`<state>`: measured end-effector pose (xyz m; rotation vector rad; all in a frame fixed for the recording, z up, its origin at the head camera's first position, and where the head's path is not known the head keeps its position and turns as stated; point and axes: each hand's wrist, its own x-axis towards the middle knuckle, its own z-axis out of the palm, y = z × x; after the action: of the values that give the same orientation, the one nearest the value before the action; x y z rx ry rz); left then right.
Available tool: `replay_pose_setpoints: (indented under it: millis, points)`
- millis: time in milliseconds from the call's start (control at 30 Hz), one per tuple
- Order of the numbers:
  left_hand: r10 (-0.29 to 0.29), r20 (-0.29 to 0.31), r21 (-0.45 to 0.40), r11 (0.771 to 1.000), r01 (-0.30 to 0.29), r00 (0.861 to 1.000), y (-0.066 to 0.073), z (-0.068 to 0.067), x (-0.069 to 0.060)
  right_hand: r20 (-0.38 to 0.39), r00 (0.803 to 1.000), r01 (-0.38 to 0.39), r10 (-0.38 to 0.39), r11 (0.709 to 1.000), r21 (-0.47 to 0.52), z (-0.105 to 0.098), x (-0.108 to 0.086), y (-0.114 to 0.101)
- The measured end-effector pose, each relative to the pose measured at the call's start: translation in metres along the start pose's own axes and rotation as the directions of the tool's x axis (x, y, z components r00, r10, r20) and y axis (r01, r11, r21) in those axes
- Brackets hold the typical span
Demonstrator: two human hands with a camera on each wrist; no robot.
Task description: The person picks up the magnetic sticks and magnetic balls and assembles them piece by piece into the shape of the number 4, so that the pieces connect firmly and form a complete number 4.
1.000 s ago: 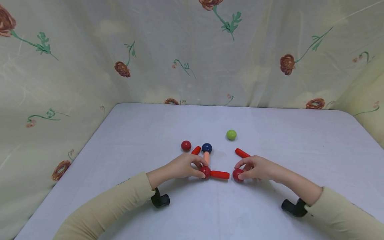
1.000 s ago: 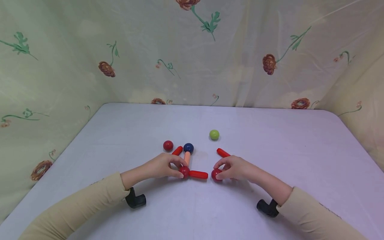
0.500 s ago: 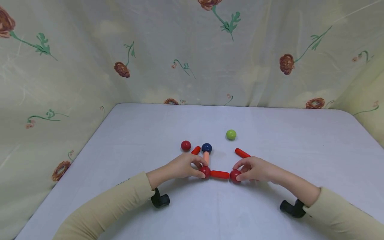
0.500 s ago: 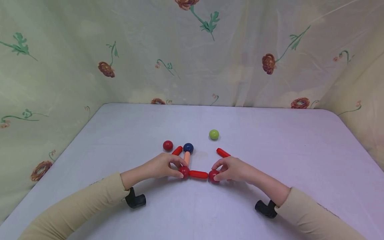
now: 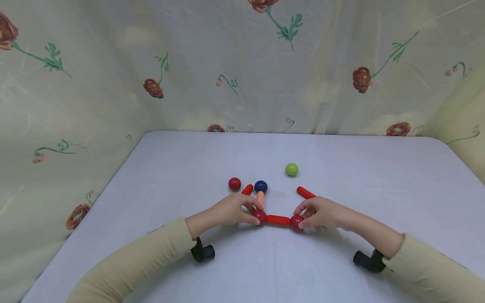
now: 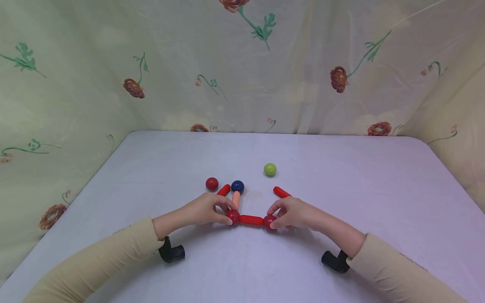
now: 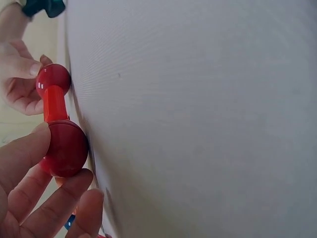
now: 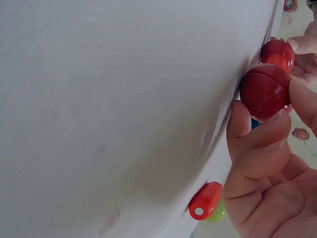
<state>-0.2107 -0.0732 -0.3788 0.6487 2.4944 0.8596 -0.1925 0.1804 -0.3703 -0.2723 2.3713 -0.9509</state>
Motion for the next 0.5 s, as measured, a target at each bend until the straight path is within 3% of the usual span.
replay_pose_setpoints:
  millis: [500]
  points:
    - [0.003, 0.001, 0.001, 1.000, -0.003, 1.000, 0.0004, 0.0005, 0.0011, 0.005, 1.000, 0.007, -0.007, 1.000, 0.014, 0.0001, -0.0010, 0.0006]
